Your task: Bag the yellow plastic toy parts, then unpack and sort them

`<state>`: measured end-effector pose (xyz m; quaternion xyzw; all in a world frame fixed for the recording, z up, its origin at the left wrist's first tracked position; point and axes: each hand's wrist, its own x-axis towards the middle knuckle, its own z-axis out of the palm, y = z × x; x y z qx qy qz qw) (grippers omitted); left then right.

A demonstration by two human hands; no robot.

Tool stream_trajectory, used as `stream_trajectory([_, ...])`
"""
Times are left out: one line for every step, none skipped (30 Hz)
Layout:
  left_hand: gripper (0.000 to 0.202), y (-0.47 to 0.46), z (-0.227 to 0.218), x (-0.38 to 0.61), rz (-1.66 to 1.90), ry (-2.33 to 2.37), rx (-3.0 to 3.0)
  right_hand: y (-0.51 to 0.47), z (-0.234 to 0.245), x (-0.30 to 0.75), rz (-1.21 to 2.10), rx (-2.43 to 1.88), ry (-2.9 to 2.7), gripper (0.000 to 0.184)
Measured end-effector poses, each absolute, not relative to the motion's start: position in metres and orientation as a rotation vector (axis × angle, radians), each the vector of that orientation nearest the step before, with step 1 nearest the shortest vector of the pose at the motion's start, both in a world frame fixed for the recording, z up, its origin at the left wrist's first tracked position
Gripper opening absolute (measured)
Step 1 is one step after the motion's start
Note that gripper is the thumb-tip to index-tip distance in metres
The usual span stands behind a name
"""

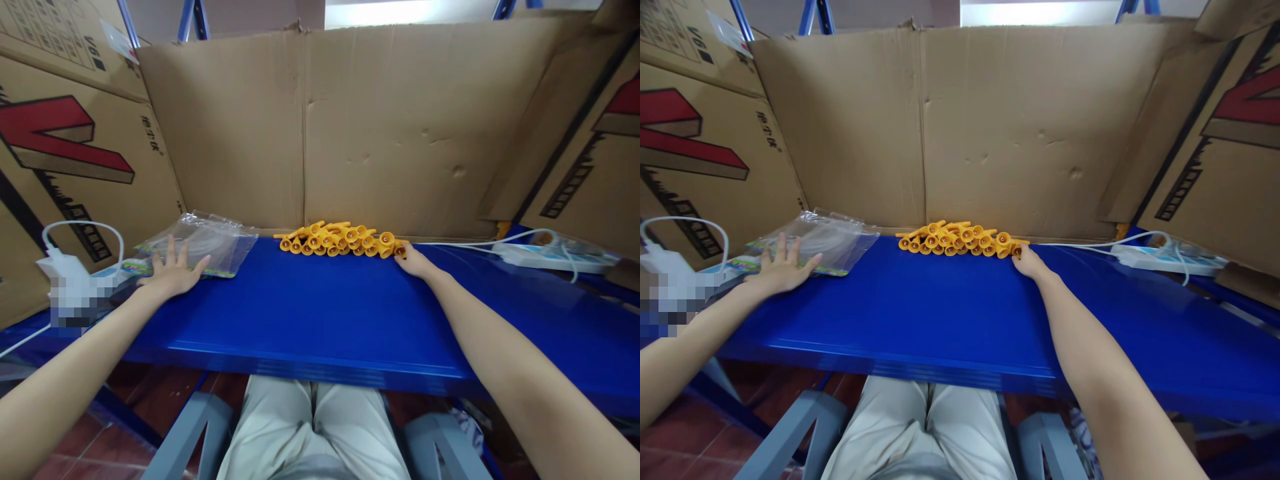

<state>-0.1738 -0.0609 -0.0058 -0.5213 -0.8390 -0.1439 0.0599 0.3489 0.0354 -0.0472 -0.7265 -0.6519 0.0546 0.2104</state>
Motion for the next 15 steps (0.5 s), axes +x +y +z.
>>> stream_trajectory([0.089, -0.057, -0.007, -0.178, -0.446, -2.539, -1.587, 0.035, -0.047, 0.349, 0.15, -2.018, -1.815, 0.055])
stream_trajectory([0.089, -0.052, -0.008, -0.181, -0.451, -2.535, -1.603, 0.035, -0.047, 0.348, 0.148, -2.013, -1.819, 0.055])
stream_trajectory([0.088, -0.048, -0.009, -0.185, -0.456, -2.527, -1.613, 0.034, -0.046, 0.348, 0.146, -2.011, -1.819, 0.055])
stream_trajectory([0.087, -0.044, -0.009, -0.188, -0.462, -2.516, -1.616, 0.034, -0.046, 0.348, 0.145, -2.01, -1.818, 0.055])
stream_trajectory([0.087, -0.041, -0.008, -0.19, -0.471, -2.502, -1.617, 0.034, -0.046, 0.348, 0.145, -2.01, -1.818, 0.055])
stream_trajectory([0.086, -0.039, -0.007, -0.192, -0.483, -2.49, -1.61, 0.034, -0.046, 0.348, 0.142, -2.011, -1.816, 0.054])
stream_trajectory([0.086, -0.038, -0.005, -0.193, -0.493, -2.483, -1.605, 0.035, -0.047, 0.348, 0.138, -2.016, -1.811, 0.055])
stream_trajectory([0.086, -0.038, -0.002, -0.193, -0.499, -2.487, -1.597, 0.035, -0.047, 0.348, 0.132, -2.024, -1.804, 0.055])
stream_trajectory([0.086, -0.039, 0.001, -0.193, -0.5, -2.501, -1.582, 0.036, -0.048, 0.348, 0.129, -2.028, -1.803, 0.056])
stream_trajectory([0.086, -0.041, 0.005, -0.191, -0.493, -2.516, -1.562, 0.037, -0.049, 0.349, 0.128, -2.029, -1.805, 0.057])
stream_trajectory([0.085, -0.044, 0.01, -0.189, -0.476, -2.526, -1.535, 0.039, -0.049, 0.35, 0.128, -2.027, -1.809, 0.057])
stream_trajectory([0.084, -0.046, 0.015, -0.185, -0.452, -2.526, -1.5, 0.04, -0.05, 0.351, 0.128, -2.02, -1.816, 0.057])
stream_trajectory([0.082, -0.049, 0.02, -0.181, -0.412, -2.497, -1.485, 0.041, -0.051, 0.351, 0.127, -2.014, -1.822, 0.057])
stream_trajectory([0.08, -0.05, 0.024, -0.175, -0.365, -2.455, -1.466, 0.042, -0.052, 0.352, 0.125, -2.01, -1.826, 0.056])
stream_trajectory([0.078, -0.05, 0.028, -0.169, -0.31, -2.399, -1.479, 0.043, -0.052, 0.353, 0.124, -2.011, -1.826, 0.056])
